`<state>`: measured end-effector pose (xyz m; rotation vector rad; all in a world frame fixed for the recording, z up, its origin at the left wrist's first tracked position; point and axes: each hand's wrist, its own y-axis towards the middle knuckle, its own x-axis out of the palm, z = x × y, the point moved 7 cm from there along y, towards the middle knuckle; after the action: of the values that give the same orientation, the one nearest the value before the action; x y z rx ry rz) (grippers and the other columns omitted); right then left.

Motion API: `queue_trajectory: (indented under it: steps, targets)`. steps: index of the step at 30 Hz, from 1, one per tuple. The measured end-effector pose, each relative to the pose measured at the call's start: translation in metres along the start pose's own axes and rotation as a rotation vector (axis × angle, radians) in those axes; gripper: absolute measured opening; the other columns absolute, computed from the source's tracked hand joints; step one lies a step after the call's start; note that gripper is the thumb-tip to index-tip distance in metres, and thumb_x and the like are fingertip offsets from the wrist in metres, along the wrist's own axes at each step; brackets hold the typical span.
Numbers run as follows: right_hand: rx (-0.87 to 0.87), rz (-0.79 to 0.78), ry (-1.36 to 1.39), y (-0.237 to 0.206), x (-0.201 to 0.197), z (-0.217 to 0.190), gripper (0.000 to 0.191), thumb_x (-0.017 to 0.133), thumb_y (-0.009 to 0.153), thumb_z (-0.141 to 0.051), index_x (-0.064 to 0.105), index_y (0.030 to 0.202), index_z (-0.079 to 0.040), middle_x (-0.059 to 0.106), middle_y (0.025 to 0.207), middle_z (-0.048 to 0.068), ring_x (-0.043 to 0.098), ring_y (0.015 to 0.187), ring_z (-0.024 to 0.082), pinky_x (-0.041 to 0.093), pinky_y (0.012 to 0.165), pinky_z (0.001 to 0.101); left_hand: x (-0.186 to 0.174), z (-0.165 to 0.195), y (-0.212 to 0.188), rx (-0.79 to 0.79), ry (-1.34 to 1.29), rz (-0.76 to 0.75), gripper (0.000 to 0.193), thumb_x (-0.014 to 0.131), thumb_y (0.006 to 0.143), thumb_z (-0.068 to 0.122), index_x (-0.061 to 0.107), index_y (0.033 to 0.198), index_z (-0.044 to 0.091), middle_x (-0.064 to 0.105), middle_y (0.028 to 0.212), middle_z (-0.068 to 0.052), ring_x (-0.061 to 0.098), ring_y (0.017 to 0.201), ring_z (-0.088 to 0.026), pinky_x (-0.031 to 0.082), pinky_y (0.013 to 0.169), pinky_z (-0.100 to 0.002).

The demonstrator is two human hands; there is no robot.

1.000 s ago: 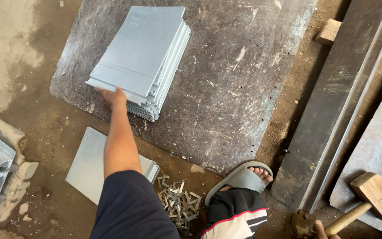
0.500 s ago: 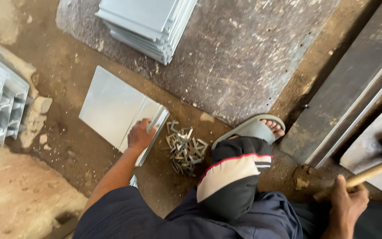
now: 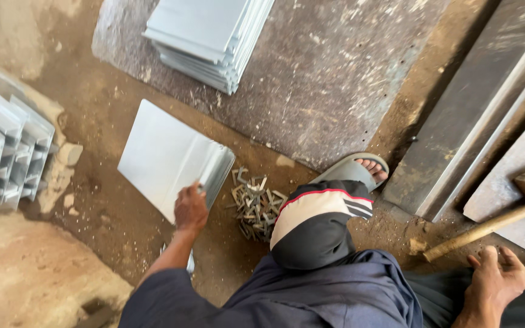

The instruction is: The person sits on the workshop floor and bends the edge of galvanized metal sheets by hammering them with a wooden mallet against a metal bar. They fold each sheet's edge, hammer it flat along the bar, then place the finished sheet onto a stack of completed sheets.

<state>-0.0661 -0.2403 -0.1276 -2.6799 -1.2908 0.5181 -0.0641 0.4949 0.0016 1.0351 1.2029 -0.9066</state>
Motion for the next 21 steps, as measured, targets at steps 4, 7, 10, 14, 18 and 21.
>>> queue_trajectory:
  steps: [4, 7, 10, 14, 18, 21]
  targets:
    - [0.020, 0.014, -0.010, -0.002, 0.001, -0.008, 0.038, 0.066, 0.106, -0.003, 0.053, 0.135, 0.018, 0.066, 0.112, 0.018, 0.070, 0.099, 0.020, 0.065, 0.083, 0.0349, -0.024, -0.040, 0.003, -0.144, 0.124, -0.092, 0.031, 0.062, 0.100, 0.025, 0.052, 0.127, 0.011, 0.064, 0.095, -0.020, 0.068, 0.084, -0.039, 0.055, 0.066, -0.051]
    - [-0.002, -0.025, 0.024, 0.002, 0.004, -0.008, 0.036, 0.065, 0.107, -0.002, 0.054, 0.135, 0.019, 0.066, 0.110, 0.018, 0.069, 0.098, 0.021, 0.065, 0.085, 0.0355, -0.059, -0.080, 0.023, -0.094, 0.222, -0.110, 0.023, 0.062, 0.098, 0.018, 0.058, 0.120, 0.020, 0.067, 0.093, -0.016, 0.069, 0.086, -0.040, 0.055, 0.069, -0.054]
    - [-0.030, -0.011, 0.086, 0.007, 0.000, -0.002, 0.033, 0.064, 0.110, -0.002, 0.054, 0.134, 0.018, 0.065, 0.112, 0.018, 0.069, 0.101, 0.021, 0.064, 0.085, 0.0357, -0.121, -0.115, 0.056, -0.185, 0.352, 0.042, 0.030, 0.065, 0.093, 0.015, 0.062, 0.122, 0.020, 0.068, 0.098, -0.018, 0.069, 0.089, -0.041, 0.055, 0.070, -0.056]
    - [-0.073, 0.018, 0.121, 0.007, -0.008, 0.002, 0.030, 0.063, 0.110, -0.002, 0.054, 0.132, 0.017, 0.065, 0.115, 0.018, 0.071, 0.102, 0.021, 0.064, 0.084, 0.0358, -0.196, -0.102, 0.104, -0.324, 0.397, 0.178, 0.031, 0.077, 0.095, 0.021, 0.057, 0.116, 0.009, 0.068, 0.094, -0.020, 0.067, 0.080, -0.043, 0.050, 0.061, -0.057]
    - [-0.119, 0.043, 0.146, 0.000, -0.001, -0.023, 0.027, 0.062, 0.112, -0.001, 0.055, 0.131, 0.016, 0.065, 0.113, 0.019, 0.069, 0.098, 0.020, 0.063, 0.086, 0.0332, -0.253, -0.006, 0.136, 0.011, 0.264, 0.412, 0.023, 0.077, 0.098, 0.013, 0.057, 0.108, 0.007, 0.067, 0.096, -0.016, 0.068, 0.087, -0.038, 0.051, 0.071, -0.050]
    - [-0.246, 0.014, 0.116, -0.012, 0.023, -0.086, 0.025, 0.062, 0.113, 0.000, 0.057, 0.132, 0.015, 0.067, 0.112, 0.021, 0.069, 0.095, 0.019, 0.061, 0.089, 0.0317, -0.297, 0.079, 0.154, 0.364, 0.090, 0.566, 0.019, 0.074, 0.102, 0.007, 0.063, 0.117, 0.008, 0.067, 0.098, -0.015, 0.068, 0.086, -0.037, 0.055, 0.070, -0.047]
